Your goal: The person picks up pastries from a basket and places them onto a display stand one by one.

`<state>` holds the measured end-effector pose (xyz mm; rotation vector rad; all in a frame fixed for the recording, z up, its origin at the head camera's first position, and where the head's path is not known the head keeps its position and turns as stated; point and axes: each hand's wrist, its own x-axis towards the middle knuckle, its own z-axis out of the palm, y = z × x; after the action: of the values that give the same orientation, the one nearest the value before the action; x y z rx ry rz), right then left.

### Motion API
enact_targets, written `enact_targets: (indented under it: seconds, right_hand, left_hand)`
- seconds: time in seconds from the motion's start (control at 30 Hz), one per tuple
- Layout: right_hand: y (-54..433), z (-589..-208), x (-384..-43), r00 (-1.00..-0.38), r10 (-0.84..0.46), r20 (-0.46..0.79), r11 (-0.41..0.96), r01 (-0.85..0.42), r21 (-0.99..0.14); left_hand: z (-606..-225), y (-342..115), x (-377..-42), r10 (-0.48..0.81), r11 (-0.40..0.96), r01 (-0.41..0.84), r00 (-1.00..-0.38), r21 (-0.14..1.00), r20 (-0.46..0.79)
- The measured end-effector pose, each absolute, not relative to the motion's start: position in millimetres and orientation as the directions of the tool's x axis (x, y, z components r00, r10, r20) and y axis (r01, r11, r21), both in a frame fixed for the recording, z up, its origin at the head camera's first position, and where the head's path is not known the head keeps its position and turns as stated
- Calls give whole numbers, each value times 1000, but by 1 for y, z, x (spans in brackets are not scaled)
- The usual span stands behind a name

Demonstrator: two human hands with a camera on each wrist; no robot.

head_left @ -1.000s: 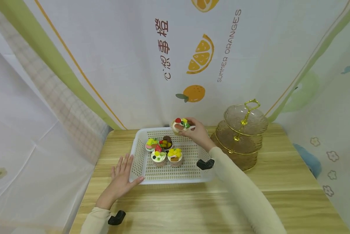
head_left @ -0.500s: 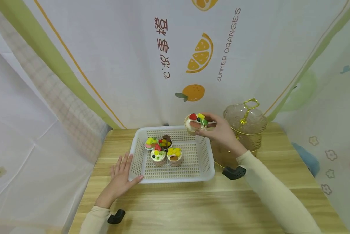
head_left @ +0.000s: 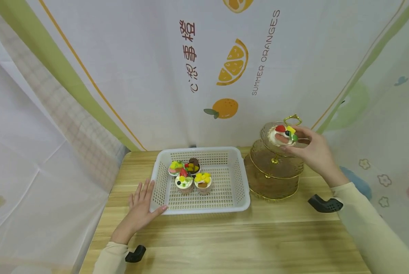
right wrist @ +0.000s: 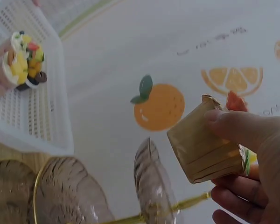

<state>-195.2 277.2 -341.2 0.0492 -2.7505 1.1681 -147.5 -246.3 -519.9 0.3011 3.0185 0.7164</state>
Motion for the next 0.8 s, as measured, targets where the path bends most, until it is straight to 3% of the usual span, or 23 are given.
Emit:
enact_targets:
  seconds: [0.8]
  right_hand:
    - [303, -370, -209, -995, 63, 71, 713, -5, -702]
  left_hand:
    - [-518, -246, -145, 193, 865, 181, -981, 467, 22]
